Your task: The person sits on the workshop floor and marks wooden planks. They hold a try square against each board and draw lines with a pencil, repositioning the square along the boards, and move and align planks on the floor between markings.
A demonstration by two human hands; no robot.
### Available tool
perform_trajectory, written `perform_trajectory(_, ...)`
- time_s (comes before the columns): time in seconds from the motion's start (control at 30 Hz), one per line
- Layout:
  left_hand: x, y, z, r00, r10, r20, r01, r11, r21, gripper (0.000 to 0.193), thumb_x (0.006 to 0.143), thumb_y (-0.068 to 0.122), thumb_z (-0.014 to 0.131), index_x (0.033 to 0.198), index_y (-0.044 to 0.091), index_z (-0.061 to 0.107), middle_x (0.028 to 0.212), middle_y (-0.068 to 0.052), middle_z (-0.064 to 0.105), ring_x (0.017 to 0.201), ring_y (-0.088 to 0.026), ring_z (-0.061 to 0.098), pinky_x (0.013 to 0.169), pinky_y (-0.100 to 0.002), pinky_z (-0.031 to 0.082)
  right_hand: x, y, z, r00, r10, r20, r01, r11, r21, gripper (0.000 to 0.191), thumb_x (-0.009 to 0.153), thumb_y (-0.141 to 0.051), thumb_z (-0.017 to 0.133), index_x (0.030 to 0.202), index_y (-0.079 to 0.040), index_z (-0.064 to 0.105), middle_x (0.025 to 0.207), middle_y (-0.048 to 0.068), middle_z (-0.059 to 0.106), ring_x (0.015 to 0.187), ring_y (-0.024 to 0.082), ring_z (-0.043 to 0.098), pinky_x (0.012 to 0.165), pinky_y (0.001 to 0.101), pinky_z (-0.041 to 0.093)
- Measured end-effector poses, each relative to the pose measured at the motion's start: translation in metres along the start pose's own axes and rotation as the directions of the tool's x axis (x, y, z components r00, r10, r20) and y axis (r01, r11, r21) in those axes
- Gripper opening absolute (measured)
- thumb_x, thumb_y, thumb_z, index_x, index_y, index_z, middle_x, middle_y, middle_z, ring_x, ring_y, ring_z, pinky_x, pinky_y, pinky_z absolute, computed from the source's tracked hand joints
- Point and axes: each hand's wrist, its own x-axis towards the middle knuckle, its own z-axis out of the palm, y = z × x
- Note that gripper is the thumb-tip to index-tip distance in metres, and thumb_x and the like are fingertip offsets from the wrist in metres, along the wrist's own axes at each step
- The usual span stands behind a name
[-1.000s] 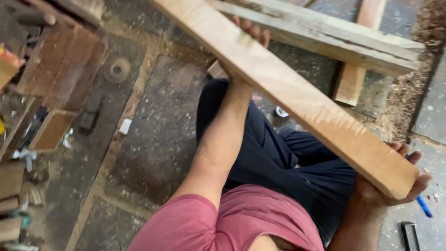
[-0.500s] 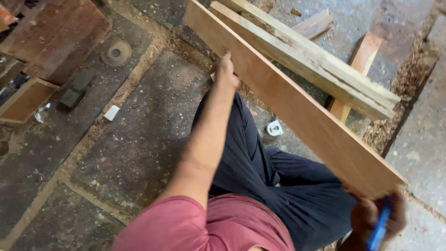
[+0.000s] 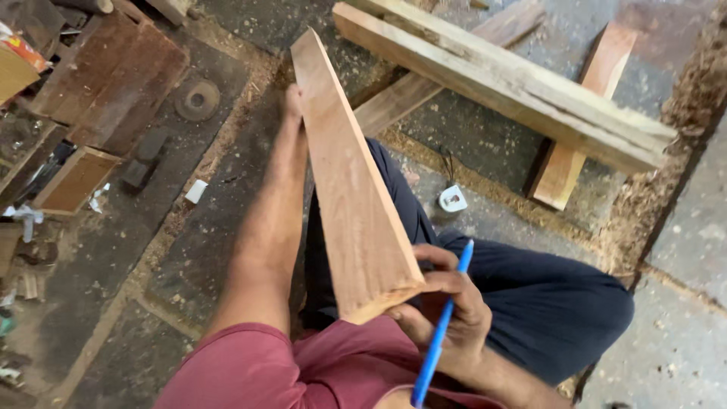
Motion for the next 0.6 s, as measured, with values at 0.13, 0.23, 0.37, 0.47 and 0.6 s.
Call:
perform_trajectory(0.13, 0.003, 0.013, -0.004, 0.994, 0.090, 0.066, -0.103, 0.970, 0.219, 0.038, 0.087, 0.035, 0.052, 0.084, 0.000, 0.066, 0.091, -0.016, 0.073, 0.085, -0.028, 0.071, 0.079, -0.044, 0.057, 0.018, -0.014, 0.008, 0.998, 0.063, 0.016, -0.064, 0.994, 0.090, 0.039, 0.091, -0.004, 0.084, 0.123, -0.004, 0.060, 0.145, 0.023, 0.059, 0.133, 0.024, 0.059, 0.112, 0.0368, 0.050)
perform_trajectory(0.23, -0.002, 0.019, 0.003, 0.994, 0.067, -0.084, -0.050, 0.980, 0.192, 0.037, 0.080, 0.032, 0.056, 0.084, -0.002, 0.068, 0.091, -0.016, 0.074, 0.084, -0.031, 0.074, 0.074, -0.046, 0.059, 0.029, -0.022, 0.006, 0.994, 0.107, -0.023, -0.103, 0.986, 0.131, 0.039, 0.094, -0.005, 0.081, 0.127, -0.003, 0.060, 0.148, 0.024, 0.056, 0.134, 0.023, 0.059, 0.115, 0.0391, 0.052)
perform_trajectory(0.37, -0.008, 0.018, 0.017, 0.992, -0.087, -0.093, 0.076, 0.990, -0.120, 0.041, 0.075, 0.030, 0.056, 0.094, -0.003, 0.072, 0.096, -0.017, 0.075, 0.087, -0.034, 0.076, 0.076, -0.048, 0.062, 0.040, -0.029, 0.004, 0.984, 0.157, -0.081, -0.140, 0.973, 0.184, 0.038, 0.097, -0.004, 0.078, 0.130, -0.002, 0.059, 0.151, 0.025, 0.055, 0.129, 0.023, 0.062, 0.111, 0.0387, 0.056)
perform_trajectory(0.47, -0.002, 0.017, 0.015, 0.989, -0.141, -0.033, 0.137, 0.984, -0.115, 0.046, 0.073, 0.031, 0.055, 0.097, -0.006, 0.069, 0.096, -0.021, 0.074, 0.085, -0.037, 0.076, 0.074, -0.049, 0.063, 0.043, -0.030, 0.005, 0.988, 0.142, -0.056, -0.127, 0.967, 0.219, 0.039, 0.098, -0.001, 0.077, 0.132, -0.003, 0.058, 0.154, 0.026, 0.053, 0.132, 0.023, 0.061, 0.110, 0.0373, 0.056)
perform_trajectory(0.6, 0.008, 0.005, 0.003, 0.996, -0.032, -0.088, 0.029, 0.999, -0.029, 0.052, 0.080, 0.032, 0.055, 0.108, -0.009, 0.067, 0.107, -0.022, 0.073, 0.094, -0.036, 0.074, 0.079, -0.048, 0.062, 0.039, -0.025, 0.004, 0.991, 0.120, -0.053, -0.110, 0.980, 0.165, 0.039, 0.099, -0.007, 0.080, 0.131, -0.003, 0.058, 0.152, 0.022, 0.055, 0.132, 0.021, 0.059, 0.110, 0.0351, 0.053)
